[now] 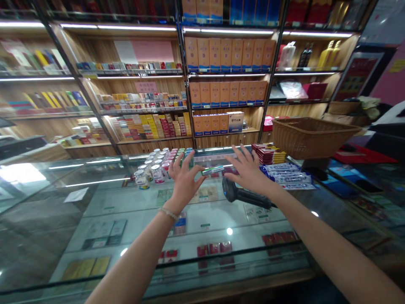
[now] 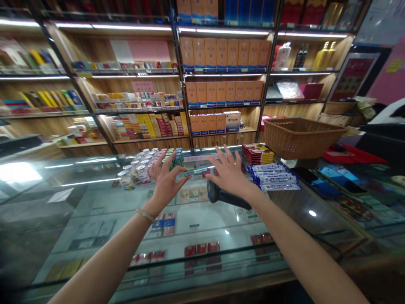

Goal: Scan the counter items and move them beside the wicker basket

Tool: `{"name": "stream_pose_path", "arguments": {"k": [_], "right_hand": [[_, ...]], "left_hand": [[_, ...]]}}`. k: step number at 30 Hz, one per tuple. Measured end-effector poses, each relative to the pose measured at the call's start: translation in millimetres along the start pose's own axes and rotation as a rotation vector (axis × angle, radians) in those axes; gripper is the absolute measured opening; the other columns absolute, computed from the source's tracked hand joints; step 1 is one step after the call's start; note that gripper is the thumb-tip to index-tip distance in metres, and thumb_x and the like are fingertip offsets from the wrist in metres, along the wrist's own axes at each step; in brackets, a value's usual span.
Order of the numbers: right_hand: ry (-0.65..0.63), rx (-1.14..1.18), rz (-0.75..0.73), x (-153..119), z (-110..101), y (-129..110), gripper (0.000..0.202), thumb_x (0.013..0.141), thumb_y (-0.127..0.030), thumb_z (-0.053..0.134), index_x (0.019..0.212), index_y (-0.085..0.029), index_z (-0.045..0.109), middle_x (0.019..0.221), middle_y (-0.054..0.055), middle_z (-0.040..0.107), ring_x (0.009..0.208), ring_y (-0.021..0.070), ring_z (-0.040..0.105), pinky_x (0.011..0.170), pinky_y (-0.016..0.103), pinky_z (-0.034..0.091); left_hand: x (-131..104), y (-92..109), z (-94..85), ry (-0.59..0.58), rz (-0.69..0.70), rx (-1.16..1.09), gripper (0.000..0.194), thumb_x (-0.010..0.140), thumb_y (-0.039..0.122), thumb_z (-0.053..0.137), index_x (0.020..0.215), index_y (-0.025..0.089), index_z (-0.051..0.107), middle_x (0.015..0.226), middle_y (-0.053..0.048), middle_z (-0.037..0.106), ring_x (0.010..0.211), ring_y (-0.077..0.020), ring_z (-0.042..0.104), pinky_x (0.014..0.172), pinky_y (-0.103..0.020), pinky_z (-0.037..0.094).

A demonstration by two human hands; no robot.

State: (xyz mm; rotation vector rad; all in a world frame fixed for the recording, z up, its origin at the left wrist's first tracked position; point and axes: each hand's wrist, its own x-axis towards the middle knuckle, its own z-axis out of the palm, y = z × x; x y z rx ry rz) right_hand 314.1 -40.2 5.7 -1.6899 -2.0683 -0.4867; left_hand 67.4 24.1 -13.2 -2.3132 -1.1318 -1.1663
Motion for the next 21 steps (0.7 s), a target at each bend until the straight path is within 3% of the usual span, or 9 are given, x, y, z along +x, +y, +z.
{"name": "stream_pose_path", "arguments": {"k": [5,9,14,21], "right_hand": [[-0.233,-0.002,0.087,-45.0,6.4,-6.1,0.101,0.086,-0.078,0.054,0.165,-0.023,0.023,0.173,0.017,0.013,0.159,0.0412,0.006,0.123,0.068,0.013],[-0.276,-0.014,0.132,-65.6,15.7,-10.8,0.11,0.081,-0.078,0.061,0.165,-0.022,0.02,0.173,0.019,0.011,0.159,0.0415,0.004,0.122,0.07,0.012],[-0.289,-0.019,0.166,-68.6,20.3,-13.6,0.098,0.083,-0.07,0.066,0.16,-0.02,0.035,0.172,0.02,0.015,0.159,0.0417,0.006,0.122,0.07,0.011],[-0.255,-0.009,0.191,-64.2,22.6,-12.9,0.043,0.087,-0.046,0.068,0.122,-0.02,0.068,0.163,0.018,0.038,0.156,0.0399,0.021,0.119,0.069,0.022]], "left_hand": [[-0.7,-2.7,5.6,0.006,-0.028,0.005,0.015,0.085,0.04,0.077,0.095,0.03,0.076,0.162,-0.004,0.045,0.152,-0.0404,0.028,0.121,-0.066,0.016],[-2.3,-3.5,7.8,-0.009,-0.024,-0.002,0.014,0.085,0.038,0.077,0.095,0.029,0.075,0.16,-0.005,0.047,0.151,-0.0393,0.03,0.121,-0.067,0.019],[-4.2,-4.7,9.2,-0.023,-0.013,-0.013,0.014,0.086,0.036,0.076,0.097,0.028,0.074,0.161,-0.006,0.045,0.152,-0.0373,0.028,0.121,-0.066,0.02],[-5.0,-5.4,10.3,-0.022,-0.033,-0.003,0.014,0.083,0.034,0.078,0.096,0.03,0.075,0.16,-0.004,0.046,0.15,-0.0376,0.031,0.12,-0.067,0.019]]}}
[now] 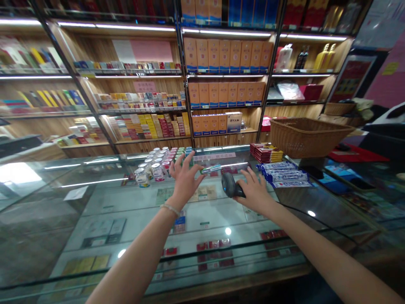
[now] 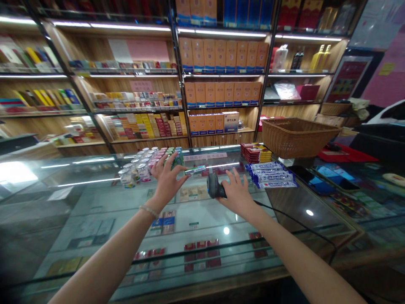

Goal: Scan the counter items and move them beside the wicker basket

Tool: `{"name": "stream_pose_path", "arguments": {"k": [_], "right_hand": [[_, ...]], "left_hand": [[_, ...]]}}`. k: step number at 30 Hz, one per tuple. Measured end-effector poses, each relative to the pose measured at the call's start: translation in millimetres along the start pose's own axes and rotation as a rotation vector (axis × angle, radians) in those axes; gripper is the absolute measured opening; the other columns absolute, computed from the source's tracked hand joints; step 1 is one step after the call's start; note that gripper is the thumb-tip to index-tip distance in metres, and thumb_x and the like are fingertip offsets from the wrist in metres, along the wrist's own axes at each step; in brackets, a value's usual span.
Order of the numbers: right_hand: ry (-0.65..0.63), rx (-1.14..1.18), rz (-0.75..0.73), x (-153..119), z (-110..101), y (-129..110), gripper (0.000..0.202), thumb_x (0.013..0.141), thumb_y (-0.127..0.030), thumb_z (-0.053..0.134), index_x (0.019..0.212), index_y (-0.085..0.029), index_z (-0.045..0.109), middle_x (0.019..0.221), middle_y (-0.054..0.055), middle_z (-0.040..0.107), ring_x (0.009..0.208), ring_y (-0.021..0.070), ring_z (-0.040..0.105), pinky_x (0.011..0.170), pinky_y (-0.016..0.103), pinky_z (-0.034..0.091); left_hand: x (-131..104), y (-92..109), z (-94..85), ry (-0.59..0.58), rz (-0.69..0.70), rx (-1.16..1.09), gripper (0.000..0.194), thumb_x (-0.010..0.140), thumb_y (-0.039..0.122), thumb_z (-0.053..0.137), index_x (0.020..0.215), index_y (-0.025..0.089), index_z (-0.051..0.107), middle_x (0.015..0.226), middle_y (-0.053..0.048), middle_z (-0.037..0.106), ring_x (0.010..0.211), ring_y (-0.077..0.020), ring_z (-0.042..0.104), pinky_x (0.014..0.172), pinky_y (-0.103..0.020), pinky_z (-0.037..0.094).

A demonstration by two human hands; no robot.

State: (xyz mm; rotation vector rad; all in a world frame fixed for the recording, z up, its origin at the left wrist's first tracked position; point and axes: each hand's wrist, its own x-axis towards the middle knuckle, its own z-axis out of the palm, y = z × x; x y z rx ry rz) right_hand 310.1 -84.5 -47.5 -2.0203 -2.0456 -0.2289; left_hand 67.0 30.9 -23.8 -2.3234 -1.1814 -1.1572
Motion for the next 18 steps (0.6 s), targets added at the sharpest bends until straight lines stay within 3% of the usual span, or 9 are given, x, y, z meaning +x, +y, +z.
{"name": "stream_pose_path", "arguments": {"k": [4,7,9,12,15,18], "right_hand": [[-0.004,0.033,-0.006,8.6,-0.2,5.7,0.035,0.082,-0.032,0.068,0.114,-0.017,0.071,0.16,0.018,0.043,0.154,0.0392,0.026,0.119,0.064,0.028],[0.075,0.098,-0.027,13.1,-2.0,11.5,0.033,0.079,-0.028,0.066,0.11,-0.016,0.071,0.156,0.018,0.048,0.151,0.038,0.032,0.118,0.058,0.034],[0.151,0.172,-0.041,12.2,-5.7,13.4,0.036,0.078,-0.027,0.064,0.112,-0.016,0.069,0.15,0.017,0.054,0.143,0.0344,0.045,0.113,0.049,0.041],[0.187,0.258,-0.025,4.0,-15.0,9.6,0.04,0.081,-0.029,0.059,0.119,-0.018,0.064,0.137,0.013,0.064,0.115,0.0284,0.066,0.091,0.038,0.053],[0.155,0.244,-0.008,-7.2,-24.7,-0.5,0.035,0.083,-0.032,0.057,0.115,-0.022,0.064,0.113,0.007,0.075,0.091,0.0271,0.072,0.069,0.033,0.047],[0.105,0.232,-0.04,-14.3,-31.3,-10.2,0.028,0.08,-0.032,0.061,0.107,-0.025,0.064,0.09,0.003,0.077,0.082,0.0263,0.073,0.065,0.029,0.04]], "left_hand": [[-1.1,-3.4,1.7,-0.001,-0.011,0.014,0.015,0.083,0.033,0.079,0.097,0.03,0.075,0.161,-0.004,0.046,0.149,-0.0382,0.031,0.12,-0.067,0.019],[-1.9,-7.4,3.3,0.005,-0.031,0.032,0.016,0.083,0.034,0.078,0.098,0.031,0.075,0.161,-0.005,0.045,0.15,-0.0387,0.03,0.119,-0.068,0.02],[-2.3,-9.8,4.4,0.001,-0.047,0.035,0.015,0.083,0.034,0.078,0.098,0.03,0.075,0.161,-0.005,0.045,0.15,-0.039,0.029,0.119,-0.068,0.019],[-2.8,-11.5,5.7,0.0,-0.071,0.034,0.014,0.083,0.036,0.078,0.097,0.03,0.075,0.162,-0.005,0.045,0.15,-0.039,0.029,0.119,-0.068,0.019],[-3.7,-10.6,6.0,-0.003,-0.078,0.031,0.014,0.084,0.036,0.077,0.097,0.03,0.076,0.161,-0.005,0.045,0.15,-0.0394,0.03,0.119,-0.068,0.02],[-4.5,-8.8,5.5,-0.009,-0.07,0.032,0.015,0.084,0.037,0.077,0.098,0.031,0.076,0.161,-0.005,0.045,0.15,-0.0396,0.03,0.119,-0.068,0.018]]}}
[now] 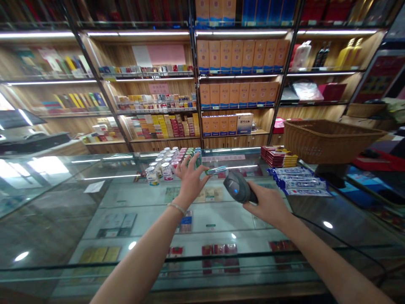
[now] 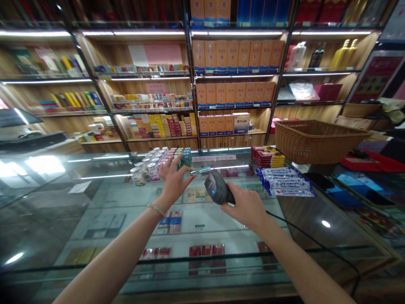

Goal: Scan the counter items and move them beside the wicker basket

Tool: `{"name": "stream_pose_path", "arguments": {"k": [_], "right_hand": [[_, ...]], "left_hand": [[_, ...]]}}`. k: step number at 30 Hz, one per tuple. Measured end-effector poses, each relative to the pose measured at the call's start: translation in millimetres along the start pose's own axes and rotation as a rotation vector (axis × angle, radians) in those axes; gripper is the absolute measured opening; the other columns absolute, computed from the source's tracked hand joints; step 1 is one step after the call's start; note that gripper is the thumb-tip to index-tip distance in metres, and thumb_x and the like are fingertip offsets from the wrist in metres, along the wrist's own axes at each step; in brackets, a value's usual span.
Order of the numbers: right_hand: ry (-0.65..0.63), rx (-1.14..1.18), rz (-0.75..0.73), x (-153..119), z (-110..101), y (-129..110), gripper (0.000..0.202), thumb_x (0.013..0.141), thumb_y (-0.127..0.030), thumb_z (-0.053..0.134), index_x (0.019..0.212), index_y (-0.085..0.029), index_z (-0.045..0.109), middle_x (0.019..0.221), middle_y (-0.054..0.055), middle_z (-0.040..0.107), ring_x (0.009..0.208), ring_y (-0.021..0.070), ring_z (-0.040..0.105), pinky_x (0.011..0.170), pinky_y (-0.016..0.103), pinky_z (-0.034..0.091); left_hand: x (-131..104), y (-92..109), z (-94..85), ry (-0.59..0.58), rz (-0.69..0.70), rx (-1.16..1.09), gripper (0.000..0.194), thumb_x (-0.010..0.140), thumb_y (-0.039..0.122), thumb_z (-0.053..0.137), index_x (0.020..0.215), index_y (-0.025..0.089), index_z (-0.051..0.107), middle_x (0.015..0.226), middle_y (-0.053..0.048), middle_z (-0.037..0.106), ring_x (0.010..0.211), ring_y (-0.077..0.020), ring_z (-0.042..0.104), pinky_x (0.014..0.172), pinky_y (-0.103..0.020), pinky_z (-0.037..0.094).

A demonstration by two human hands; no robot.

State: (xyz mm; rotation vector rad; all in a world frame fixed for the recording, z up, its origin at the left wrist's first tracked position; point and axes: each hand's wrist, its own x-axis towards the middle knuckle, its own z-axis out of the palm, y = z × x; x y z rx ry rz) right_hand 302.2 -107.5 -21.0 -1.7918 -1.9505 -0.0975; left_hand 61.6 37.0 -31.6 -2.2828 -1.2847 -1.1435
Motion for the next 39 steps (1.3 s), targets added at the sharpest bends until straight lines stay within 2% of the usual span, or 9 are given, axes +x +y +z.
{"name": "stream_pose_path", "arguments": {"k": [6,12,19,25,28,30,32,35,39], "right_hand": [[-0.109,0.009,-0.028,-1.2,-3.4,-7.7,0.025,0.08,-0.034,0.067,0.103,-0.025,0.063,0.087,0.003,0.078,0.083,0.0271,0.075,0.063,0.028,0.035],[-0.13,-0.046,-0.076,-2.1,-1.9,-8.2,0.024,0.082,-0.039,0.069,0.099,-0.023,0.063,0.087,0.004,0.078,0.08,0.0272,0.075,0.061,0.028,0.033],[-0.042,-0.061,-0.047,0.2,2.9,-2.7,0.04,0.085,-0.033,0.065,0.123,-0.024,0.058,0.1,0.005,0.079,0.088,0.0259,0.075,0.065,0.029,0.041],[-0.064,-0.22,0.012,6.8,9.4,9.0,0.025,0.09,-0.032,0.063,0.112,-0.021,0.061,0.106,0.01,0.076,0.103,0.0285,0.071,0.075,0.032,0.049],[-0.052,-0.265,-0.017,8.3,16.0,13.1,0.024,0.09,-0.034,0.066,0.109,-0.02,0.062,0.105,0.011,0.075,0.106,0.0304,0.069,0.086,0.039,0.053],[-0.012,-0.271,-0.053,8.1,22.1,14.2,0.026,0.09,-0.035,0.068,0.109,-0.019,0.063,0.117,0.014,0.073,0.119,0.0336,0.065,0.1,0.049,0.05],[0.031,-0.272,-0.086,7.5,28.4,14.8,0.028,0.089,-0.035,0.07,0.11,-0.018,0.064,0.136,0.017,0.065,0.137,0.0381,0.052,0.111,0.06,0.042],[0.047,-0.269,-0.12,6.7,35.6,15.4,0.028,0.088,-0.034,0.07,0.11,-0.018,0.065,0.153,0.019,0.052,0.15,0.0412,0.035,0.115,0.069,0.034],[-0.007,-0.246,-0.137,6.3,37.8,15.6,0.029,0.089,-0.037,0.068,0.11,-0.016,0.066,0.158,0.021,0.046,0.153,0.0413,0.029,0.116,0.072,0.031]], "left_hand": [[0.2,2.2,-0.3,0.002,0.01,0.024,0.014,0.083,0.035,0.079,0.096,0.03,0.076,0.159,-0.005,0.048,0.148,-0.0386,0.034,0.119,-0.067,0.021],[0.8,3.2,0.9,0.013,0.002,0.044,0.015,0.082,0.036,0.08,0.095,0.029,0.076,0.157,-0.007,0.051,0.146,-0.0399,0.037,0.117,-0.068,0.022],[1.4,3.4,-2.1,0.009,0.013,0.006,0.014,0.084,0.037,0.078,0.096,0.03,0.075,0.16,-0.006,0.047,0.148,-0.038,0.033,0.119,-0.067,0.02],[2.6,2.0,-1.5,0.023,-0.001,-0.023,0.015,0.085,0.038,0.077,0.097,0.03,0.076,0.16,-0.007,0.045,0.148,-0.0394,0.034,0.12,-0.067,0.018],[2.6,2.3,-1.0,0.035,-0.001,-0.042,0.013,0.085,0.037,0.077,0.096,0.03,0.075,0.161,-0.006,0.044,0.148,-0.0388,0.033,0.121,-0.066,0.017],[2.4,3.4,-1.2,0.03,-0.001,-0.046,0.014,0.084,0.036,0.078,0.096,0.03,0.075,0.161,-0.006,0.045,0.149,-0.0387,0.033,0.121,-0.066,0.017],[2.2,5.2,-2.0,0.021,0.001,-0.049,0.015,0.083,0.035,0.079,0.097,0.03,0.075,0.16,-0.007,0.045,0.149,-0.0386,0.033,0.12,-0.067,0.018],[2.0,8.0,-3.4,0.017,0.007,-0.053,0.016,0.083,0.035,0.078,0.098,0.03,0.075,0.161,-0.008,0.044,0.149,-0.0385,0.033,0.12,-0.067,0.019],[1.6,9.1,-4.0,0.03,0.011,-0.056,0.016,0.083,0.037,0.079,0.097,0.03,0.075,0.16,-0.008,0.046,0.148,-0.0376,0.034,0.121,-0.065,0.019]]}}
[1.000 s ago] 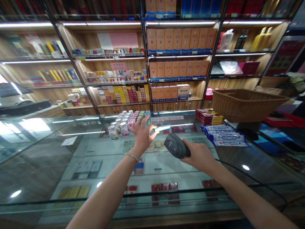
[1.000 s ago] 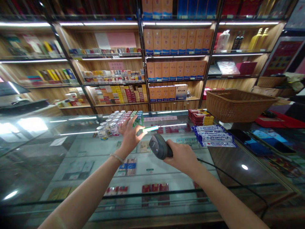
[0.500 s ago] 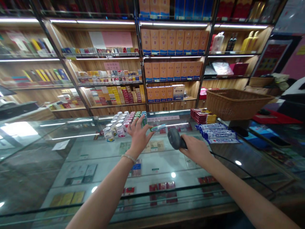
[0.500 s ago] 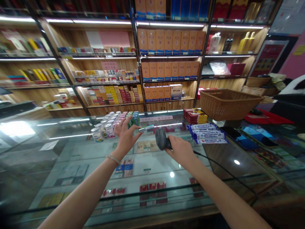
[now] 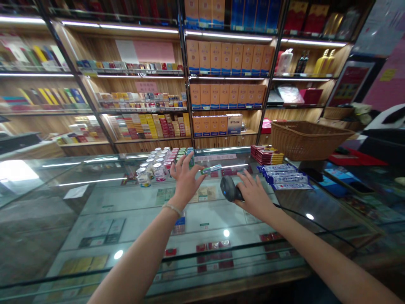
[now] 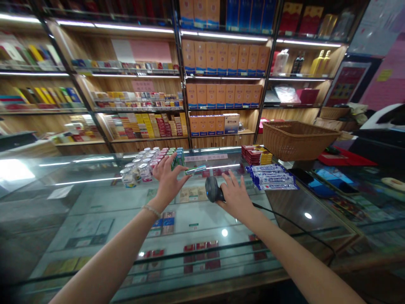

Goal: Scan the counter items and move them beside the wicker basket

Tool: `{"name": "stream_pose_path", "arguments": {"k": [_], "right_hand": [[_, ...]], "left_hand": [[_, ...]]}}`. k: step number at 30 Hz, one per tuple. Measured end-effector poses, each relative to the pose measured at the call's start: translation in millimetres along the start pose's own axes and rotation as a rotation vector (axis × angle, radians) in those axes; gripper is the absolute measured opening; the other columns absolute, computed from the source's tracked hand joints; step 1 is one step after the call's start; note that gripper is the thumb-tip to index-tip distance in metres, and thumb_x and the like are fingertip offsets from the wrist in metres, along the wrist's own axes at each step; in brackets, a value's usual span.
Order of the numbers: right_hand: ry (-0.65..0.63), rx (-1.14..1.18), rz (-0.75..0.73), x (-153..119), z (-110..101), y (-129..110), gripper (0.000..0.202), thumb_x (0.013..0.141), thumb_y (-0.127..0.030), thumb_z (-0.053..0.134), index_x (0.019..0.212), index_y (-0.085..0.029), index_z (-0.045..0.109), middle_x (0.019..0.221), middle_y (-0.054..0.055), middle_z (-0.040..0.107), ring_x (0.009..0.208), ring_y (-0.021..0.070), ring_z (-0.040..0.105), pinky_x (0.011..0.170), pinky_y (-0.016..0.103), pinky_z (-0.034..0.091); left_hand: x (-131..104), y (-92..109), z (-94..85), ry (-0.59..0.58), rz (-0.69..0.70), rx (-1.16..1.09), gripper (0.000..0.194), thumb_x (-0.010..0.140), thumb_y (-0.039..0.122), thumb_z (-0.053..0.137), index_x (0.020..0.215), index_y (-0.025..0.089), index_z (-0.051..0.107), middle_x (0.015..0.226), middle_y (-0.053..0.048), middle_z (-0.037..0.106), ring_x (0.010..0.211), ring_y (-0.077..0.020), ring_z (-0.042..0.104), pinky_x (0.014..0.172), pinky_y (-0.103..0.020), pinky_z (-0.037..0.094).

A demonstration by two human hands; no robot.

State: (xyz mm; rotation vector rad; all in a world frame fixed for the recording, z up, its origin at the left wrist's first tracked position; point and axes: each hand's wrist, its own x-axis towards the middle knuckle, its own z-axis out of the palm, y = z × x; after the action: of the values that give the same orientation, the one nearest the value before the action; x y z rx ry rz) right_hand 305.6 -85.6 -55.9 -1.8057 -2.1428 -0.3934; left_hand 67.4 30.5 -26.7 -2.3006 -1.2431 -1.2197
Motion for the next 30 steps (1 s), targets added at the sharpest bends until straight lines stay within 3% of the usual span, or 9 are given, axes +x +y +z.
{"name": "stream_pose_path", "arguments": {"k": [5,8,10,13,16,20,25,30], "right_hand": [[-0.155,0.082,-0.012,-1.6,-8.2,5.4,0.047,0.091,-0.052,0.064,0.12,-0.016,0.064,0.162,0.021,0.039,0.157,0.0408,0.02,0.116,0.076,0.025],[-0.275,0.138,-0.025,4.5,-22.3,14.5,0.07,0.087,-0.07,0.061,0.133,-0.018,0.062,0.168,0.02,0.029,0.158,0.0418,0.014,0.119,0.075,0.019],[-0.287,0.156,-0.006,15.9,-34.1,20.8,0.079,0.087,-0.077,0.054,0.142,-0.02,0.057,0.169,0.019,0.027,0.158,0.0413,0.014,0.121,0.073,0.015],[-0.118,0.138,0.027,43.5,-46.1,26.6,0.073,0.094,-0.07,0.048,0.15,-0.022,0.05,0.168,0.016,0.032,0.158,0.0378,0.017,0.122,0.071,0.013],[0.052,0.117,-0.026,74.7,-44.9,27.5,0.056,0.096,-0.059,0.055,0.143,-0.028,0.058,0.166,0.012,0.036,0.157,0.035,0.021,0.122,0.068,0.013],[0.093,0.153,-0.045,101.9,-31.3,25.9,0.038,0.088,-0.05,0.072,0.122,-0.033,0.074,0.167,0.009,0.034,0.157,0.0369,0.018,0.121,0.068,0.011],[0.135,0.253,-0.06,108.0,-13.8,26.2,0.023,0.086,-0.04,0.075,0.108,-0.034,0.079,0.166,0.005,0.037,0.156,0.0359,0.019,0.121,0.065,0.011],[0.193,0.333,-0.039,102.7,-2.2,29.1,0.02,0.088,-0.042,0.073,0.104,-0.032,0.079,0.163,0.006,0.043,0.155,0.0369,0.022,0.119,0.064,0.016]], "left_hand": [[-0.7,-0.8,1.1,0.015,0.003,0.002,0.016,0.083,0.038,0.079,0.096,0.03,0.075,0.159,-0.007,0.046,0.147,-0.0373,0.034,0.12,-0.065,0.02],[-0.3,0.3,0.7,0.018,0.003,-0.002,0.015,0.083,0.038,0.079,0.097,0.03,0.075,0.158,-0.008,0.047,0.147,-0.0378,0.035,0.12,-0.066,0.02],[0.1,1.2,-0.1,0.02,0.001,-0.005,0.014,0.083,0.037,0.079,0.095,0.03,0.075,0.158,-0.008,0.048,0.147,-0.038,0.036,0.119,-0.067,0.021],[0.2,1.9,-0.9,0.021,-0.001,-0.009,0.013,0.084,0.036,0.078,0.095,0.03,0.076,0.158,-0.008,0.048,0.146,-0.0378,0.036,0.119,-0.067,0.021],[-0.2,0.8,-0.7,0.016,0.008,-0.023,0.013,0.085,0.036,0.077,0.097,0.03,0.076,0.158,-0.007,0.047,0.147,-0.0364,0.035,0.121,-0.065,0.022],[0.1,-1.3,0.1,0.019,0.003,-0.021,0.014,0.084,0.037,0.078,0.096,0.03,0.076,0.157,-0.007,0.047,0.146,-0.0359,0.036,0.121,-0.064,0.023],[1.1,-1.3,0.5,0.019,0.006,0.003,0.015,0.083,0.039,0.079,0.095,0.03,0.077,0.156,-0.007,0.048,0.146,-0.0353,0.037,0.121,-0.063,0.023],[1.0,4.6,-1.9,-0.016,0.004,0.051,0.015,0.084,0.04,0.078,0.096,0.031,0.077,0.159,-0.007,0.046,0.147,-0.0362,0.036,0.12,-0.065,0.021]]}}
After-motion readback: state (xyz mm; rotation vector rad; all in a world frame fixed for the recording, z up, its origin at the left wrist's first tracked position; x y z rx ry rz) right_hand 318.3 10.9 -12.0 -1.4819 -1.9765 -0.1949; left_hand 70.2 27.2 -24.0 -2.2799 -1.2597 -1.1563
